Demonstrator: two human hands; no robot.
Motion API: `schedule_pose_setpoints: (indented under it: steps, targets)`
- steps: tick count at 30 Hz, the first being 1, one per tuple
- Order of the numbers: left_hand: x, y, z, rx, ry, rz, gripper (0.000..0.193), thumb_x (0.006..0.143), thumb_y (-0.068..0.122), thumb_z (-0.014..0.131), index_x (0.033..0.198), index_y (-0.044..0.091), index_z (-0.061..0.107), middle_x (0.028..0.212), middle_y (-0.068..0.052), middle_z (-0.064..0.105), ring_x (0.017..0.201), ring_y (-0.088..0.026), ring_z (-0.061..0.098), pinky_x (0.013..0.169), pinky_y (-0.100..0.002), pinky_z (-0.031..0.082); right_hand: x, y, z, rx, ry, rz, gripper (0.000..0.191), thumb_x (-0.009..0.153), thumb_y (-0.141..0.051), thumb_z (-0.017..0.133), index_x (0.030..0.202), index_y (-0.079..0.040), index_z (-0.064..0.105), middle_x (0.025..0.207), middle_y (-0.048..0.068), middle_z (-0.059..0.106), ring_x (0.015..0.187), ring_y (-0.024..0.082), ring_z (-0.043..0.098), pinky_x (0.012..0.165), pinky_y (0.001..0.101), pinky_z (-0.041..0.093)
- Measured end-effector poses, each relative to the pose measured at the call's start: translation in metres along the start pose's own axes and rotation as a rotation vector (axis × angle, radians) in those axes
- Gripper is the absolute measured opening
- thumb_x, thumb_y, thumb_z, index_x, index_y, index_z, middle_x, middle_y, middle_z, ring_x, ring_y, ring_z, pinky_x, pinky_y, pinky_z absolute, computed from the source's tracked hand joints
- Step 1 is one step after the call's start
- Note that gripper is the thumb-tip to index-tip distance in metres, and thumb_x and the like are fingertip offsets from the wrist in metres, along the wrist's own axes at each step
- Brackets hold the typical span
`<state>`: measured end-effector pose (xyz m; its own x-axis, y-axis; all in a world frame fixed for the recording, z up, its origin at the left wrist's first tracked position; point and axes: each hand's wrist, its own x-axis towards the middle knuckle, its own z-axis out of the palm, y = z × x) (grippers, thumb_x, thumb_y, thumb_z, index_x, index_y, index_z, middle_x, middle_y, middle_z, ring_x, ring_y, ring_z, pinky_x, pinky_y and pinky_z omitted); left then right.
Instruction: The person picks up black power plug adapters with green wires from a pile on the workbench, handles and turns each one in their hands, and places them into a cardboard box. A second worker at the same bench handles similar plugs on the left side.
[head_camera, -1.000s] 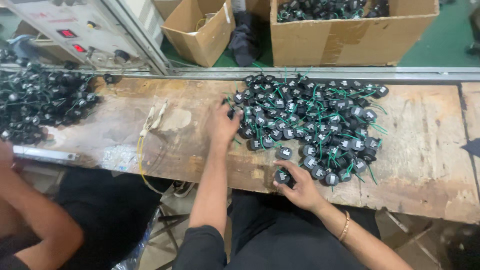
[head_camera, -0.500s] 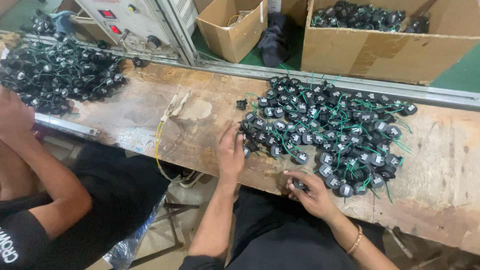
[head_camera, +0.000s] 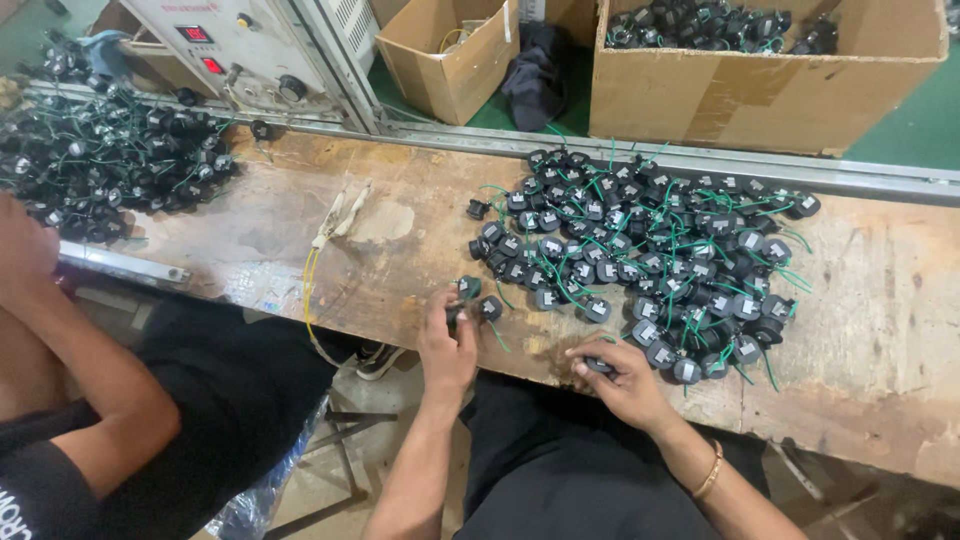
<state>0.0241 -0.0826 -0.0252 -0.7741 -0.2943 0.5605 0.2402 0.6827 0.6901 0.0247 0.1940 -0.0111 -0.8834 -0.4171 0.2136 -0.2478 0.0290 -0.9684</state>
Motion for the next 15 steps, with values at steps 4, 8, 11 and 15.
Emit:
schedule_pose_setpoints:
  steps: [4,8,11,15]
  targets:
    - [0.000,-0.008,0.010,-0.400,0.075,-0.318,0.033,0.103,0.007,0.042,0.132,0.002,0.057,0.117,-0.014,0.073,0.097,-0.020,0.070,0.086,-0.033,0.056,0.000,0.004,-0.002,0.003,0.008,-0.068,0.018,0.092,-0.001,0.068,0.109,0.000,0.073,0.096,0.007,0.067,0.078,0.013,0.070,0.066,0.0254,0.060]
    - [0.002,0.003,0.013,-0.662,0.179,-0.386,0.027,0.112,0.009,0.044,0.134,0.002,0.057,0.111,-0.010,0.065,0.098,-0.016,0.062,0.090,-0.033,0.055,-0.002,0.007,-0.006,-0.021,0.005,-0.128,0.021,0.092,-0.002,0.071,0.113,0.000,0.072,0.097,0.006,0.067,0.084,0.014,0.068,0.072,0.0262,0.059]
    - [-0.004,0.033,0.010,-0.805,0.101,-0.225,0.020,0.112,0.006,0.050,0.125,0.000,0.064,0.113,-0.010,0.068,0.109,-0.020,0.065,0.102,-0.035,0.053,-0.004,0.011,-0.006,0.141,0.056,-0.028,0.032,0.090,-0.002,0.072,0.121,0.000,0.068,0.106,0.008,0.062,0.093,0.015,0.067,0.079,0.0285,0.061]
    - [-0.014,0.086,0.017,-0.949,-0.255,-0.154,0.012,0.100,-0.001,0.063,0.107,0.000,0.072,0.112,-0.011,0.075,0.114,-0.025,0.070,0.103,-0.039,0.054,-0.010,0.026,-0.006,0.058,0.096,0.020,0.064,0.079,-0.005,0.081,0.137,-0.001,0.056,0.118,0.012,0.054,0.104,0.020,0.059,0.092,0.0327,0.052]
